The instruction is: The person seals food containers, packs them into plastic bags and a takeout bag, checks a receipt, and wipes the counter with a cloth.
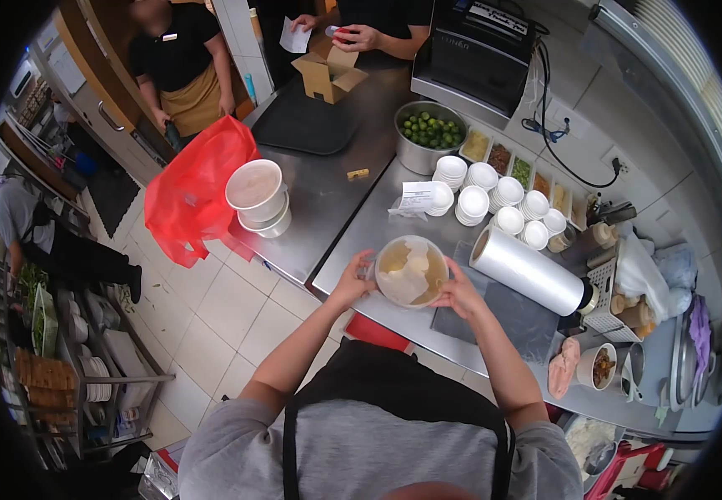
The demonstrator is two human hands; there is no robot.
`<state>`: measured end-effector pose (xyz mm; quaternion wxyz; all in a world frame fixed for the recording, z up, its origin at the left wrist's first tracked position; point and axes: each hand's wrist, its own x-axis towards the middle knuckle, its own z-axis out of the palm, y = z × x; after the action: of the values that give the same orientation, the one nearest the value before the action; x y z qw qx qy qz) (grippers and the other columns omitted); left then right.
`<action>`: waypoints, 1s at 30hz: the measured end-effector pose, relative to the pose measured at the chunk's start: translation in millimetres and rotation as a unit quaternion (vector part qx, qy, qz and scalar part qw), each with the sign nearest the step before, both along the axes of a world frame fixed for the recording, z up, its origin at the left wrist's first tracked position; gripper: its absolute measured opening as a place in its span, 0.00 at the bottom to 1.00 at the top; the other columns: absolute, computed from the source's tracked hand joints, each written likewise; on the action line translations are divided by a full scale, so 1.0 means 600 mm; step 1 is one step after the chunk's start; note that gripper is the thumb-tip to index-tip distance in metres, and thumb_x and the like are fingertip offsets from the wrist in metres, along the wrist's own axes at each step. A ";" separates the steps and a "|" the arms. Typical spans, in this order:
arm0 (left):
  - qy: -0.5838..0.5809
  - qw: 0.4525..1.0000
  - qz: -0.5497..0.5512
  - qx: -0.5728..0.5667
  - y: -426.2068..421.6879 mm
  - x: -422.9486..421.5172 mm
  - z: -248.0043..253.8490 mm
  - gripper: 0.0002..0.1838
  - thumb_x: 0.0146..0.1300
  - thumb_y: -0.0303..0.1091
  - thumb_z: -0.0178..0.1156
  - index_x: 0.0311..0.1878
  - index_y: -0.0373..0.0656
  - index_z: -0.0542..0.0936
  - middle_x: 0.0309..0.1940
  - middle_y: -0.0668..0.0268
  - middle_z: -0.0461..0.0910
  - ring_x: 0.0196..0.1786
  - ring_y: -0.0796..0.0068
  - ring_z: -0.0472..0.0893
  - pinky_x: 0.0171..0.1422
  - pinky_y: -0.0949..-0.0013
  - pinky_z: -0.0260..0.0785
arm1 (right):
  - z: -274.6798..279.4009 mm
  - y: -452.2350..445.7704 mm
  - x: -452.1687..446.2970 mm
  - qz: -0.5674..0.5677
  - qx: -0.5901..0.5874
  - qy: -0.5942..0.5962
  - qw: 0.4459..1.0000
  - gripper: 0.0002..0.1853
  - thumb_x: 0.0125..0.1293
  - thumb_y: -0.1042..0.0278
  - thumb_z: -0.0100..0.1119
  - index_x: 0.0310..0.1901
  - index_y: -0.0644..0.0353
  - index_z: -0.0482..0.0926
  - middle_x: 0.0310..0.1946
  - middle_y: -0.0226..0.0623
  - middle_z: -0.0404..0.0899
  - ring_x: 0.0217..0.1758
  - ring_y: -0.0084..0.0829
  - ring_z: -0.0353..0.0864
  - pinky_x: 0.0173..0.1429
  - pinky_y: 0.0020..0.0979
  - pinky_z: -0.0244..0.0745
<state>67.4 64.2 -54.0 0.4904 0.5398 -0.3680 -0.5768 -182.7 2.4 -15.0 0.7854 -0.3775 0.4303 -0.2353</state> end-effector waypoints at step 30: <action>-0.507 0.836 0.114 -0.174 -0.083 -0.059 0.062 0.07 0.47 0.32 0.60 0.32 0.47 0.76 0.26 0.60 0.79 0.30 0.58 0.79 0.32 0.58 0.70 | -0.050 -0.132 0.015 0.195 -0.629 0.301 0.690 0.28 0.51 0.62 0.61 0.55 0.57 0.68 0.41 0.40 0.75 0.35 0.37 0.78 0.41 0.34 0.74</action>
<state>32.0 14.5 -16.6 0.3830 0.7005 -0.5956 -0.0889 -173.9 -77.0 -45.1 0.2208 -0.9089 0.3121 -0.1663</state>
